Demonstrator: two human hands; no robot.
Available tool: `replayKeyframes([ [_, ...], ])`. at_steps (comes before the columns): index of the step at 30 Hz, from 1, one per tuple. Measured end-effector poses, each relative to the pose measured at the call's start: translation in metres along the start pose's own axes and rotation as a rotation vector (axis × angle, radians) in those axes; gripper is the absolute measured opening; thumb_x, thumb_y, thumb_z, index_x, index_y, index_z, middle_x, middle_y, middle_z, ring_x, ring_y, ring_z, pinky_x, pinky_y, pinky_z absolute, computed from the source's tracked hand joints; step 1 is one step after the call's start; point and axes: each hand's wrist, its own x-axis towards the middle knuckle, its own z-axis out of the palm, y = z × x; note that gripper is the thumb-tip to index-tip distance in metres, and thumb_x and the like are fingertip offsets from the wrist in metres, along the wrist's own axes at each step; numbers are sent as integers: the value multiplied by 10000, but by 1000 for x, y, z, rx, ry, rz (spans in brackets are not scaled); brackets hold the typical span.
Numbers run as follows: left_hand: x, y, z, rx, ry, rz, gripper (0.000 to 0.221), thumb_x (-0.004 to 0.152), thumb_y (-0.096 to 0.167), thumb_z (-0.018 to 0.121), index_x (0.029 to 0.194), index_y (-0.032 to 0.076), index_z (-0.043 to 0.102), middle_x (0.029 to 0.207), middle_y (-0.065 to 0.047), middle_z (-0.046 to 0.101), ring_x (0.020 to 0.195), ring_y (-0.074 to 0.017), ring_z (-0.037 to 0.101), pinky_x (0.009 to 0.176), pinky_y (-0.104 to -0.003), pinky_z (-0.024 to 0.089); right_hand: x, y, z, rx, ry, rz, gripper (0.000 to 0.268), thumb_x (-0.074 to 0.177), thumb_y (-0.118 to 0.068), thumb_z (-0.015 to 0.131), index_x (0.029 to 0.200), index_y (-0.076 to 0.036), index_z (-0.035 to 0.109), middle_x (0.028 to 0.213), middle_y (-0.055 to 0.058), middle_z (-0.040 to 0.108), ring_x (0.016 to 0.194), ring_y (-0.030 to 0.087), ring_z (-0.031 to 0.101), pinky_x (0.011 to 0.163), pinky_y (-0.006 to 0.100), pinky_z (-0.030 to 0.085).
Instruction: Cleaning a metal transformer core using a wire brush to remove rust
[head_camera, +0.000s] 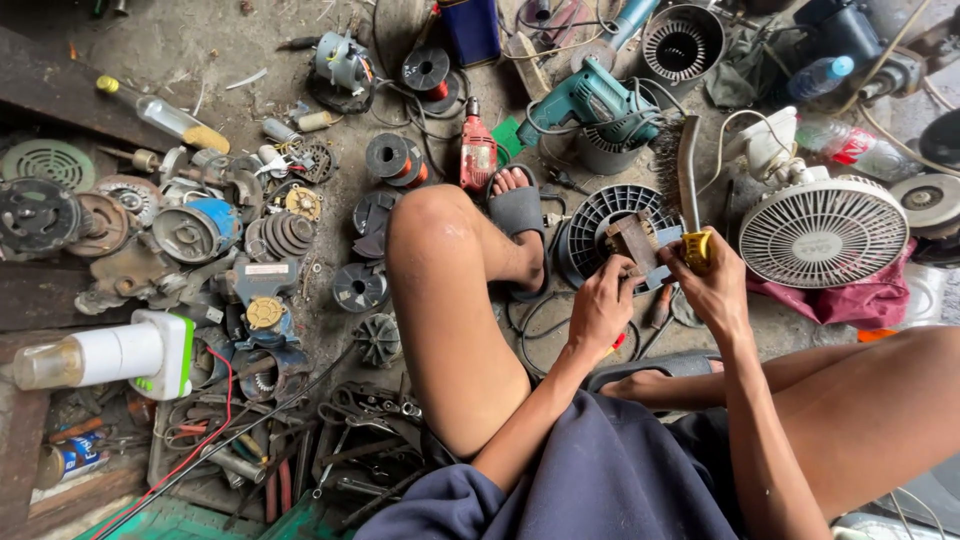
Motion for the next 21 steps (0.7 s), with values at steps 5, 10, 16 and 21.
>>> replayKeyframes([
  [5, 1, -25, 17, -48, 52, 83, 198, 1047, 308, 587, 1114, 122, 593, 961, -189, 695, 944, -399, 717, 838, -483, 589, -2, -12, 10, 30, 51, -56, 310, 900, -271, 868, 983, -91, 629, 815, 158, 618, 783, 264, 582, 702, 393, 425],
  [10, 8, 1, -12, -138, 129, 126, 186, 1059, 282, 585, 1075, 97, 607, 916, -198, 692, 891, -394, 721, 832, -476, 584, -3, -34, 12, -13, 87, -154, 328, 902, -287, 872, 965, -126, 593, 769, 160, 609, 706, 312, 604, 641, 399, 429],
  [16, 15, 4, -27, -98, 94, 159, 265, 1013, 354, 637, 1025, 90, 617, 899, -175, 716, 875, -366, 734, 804, -458, 584, 3, -58, -3, -44, -26, -279, 331, 921, -218, 852, 954, -90, 549, 756, 172, 601, 703, 350, 619, 657, 414, 457],
  [21, 42, 5, -34, 86, 163, 115, 190, 991, 271, 601, 969, 84, 579, 799, -67, 736, 573, -271, 683, 503, -423, 465, 36, -52, 13, -39, -84, -290, 315, 1007, -188, 827, 973, -15, 566, 692, 55, 578, 539, 160, 435, 503, 332, 341],
])
